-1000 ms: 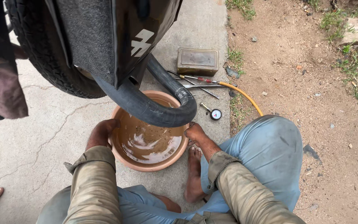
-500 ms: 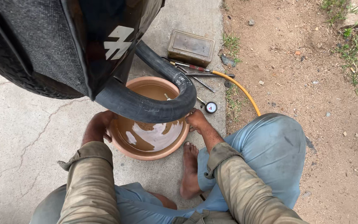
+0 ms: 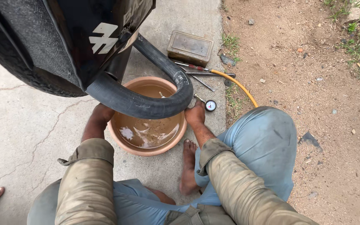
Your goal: The person locates leaks in a motorcycle inner tube by rotating it through a basin of water, uses an air hose and gauge to inflate it, and manipulates the tube and valve stem by hand and with tools.
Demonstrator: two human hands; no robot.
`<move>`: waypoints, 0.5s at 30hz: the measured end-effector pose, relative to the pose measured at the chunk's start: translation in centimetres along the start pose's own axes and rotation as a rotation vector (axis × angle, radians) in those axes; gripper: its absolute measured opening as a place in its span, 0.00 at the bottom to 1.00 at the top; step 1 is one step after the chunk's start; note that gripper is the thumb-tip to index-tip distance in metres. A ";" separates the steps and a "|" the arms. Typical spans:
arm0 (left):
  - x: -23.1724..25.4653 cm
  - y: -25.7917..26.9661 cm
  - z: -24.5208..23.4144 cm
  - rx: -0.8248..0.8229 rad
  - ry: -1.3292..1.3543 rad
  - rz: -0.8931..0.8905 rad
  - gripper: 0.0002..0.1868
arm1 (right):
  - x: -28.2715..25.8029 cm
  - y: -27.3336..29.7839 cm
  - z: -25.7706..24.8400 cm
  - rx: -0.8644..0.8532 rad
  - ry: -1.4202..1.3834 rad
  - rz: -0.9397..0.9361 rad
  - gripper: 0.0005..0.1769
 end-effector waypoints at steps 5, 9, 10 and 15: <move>2.6 5.0 0.0 0.028 -0.229 -0.235 0.33 | 2.0 -0.3 2.4 0.145 -0.132 0.030 0.28; 8.2 9.2 1.8 -0.030 -0.725 -0.223 0.26 | 0.2 2.7 8.3 -0.253 -0.171 -0.002 0.15; 9.5 10.0 2.5 -0.036 -0.761 -0.170 0.26 | -2.6 4.7 9.1 -0.319 -0.069 -0.179 0.15; 12.2 13.5 3.2 -0.079 -0.698 -0.075 0.23 | -9.3 13.9 9.4 -0.722 -0.014 -0.242 0.20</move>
Point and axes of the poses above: each hand's wrist, its own y-axis away from the middle knuckle, its own z-axis out of the palm, x = y × z, the point moved 10 cm from there along -y, towards the middle knuckle, and after that the axes turned 1 degree about z, right-handed, at the moved point
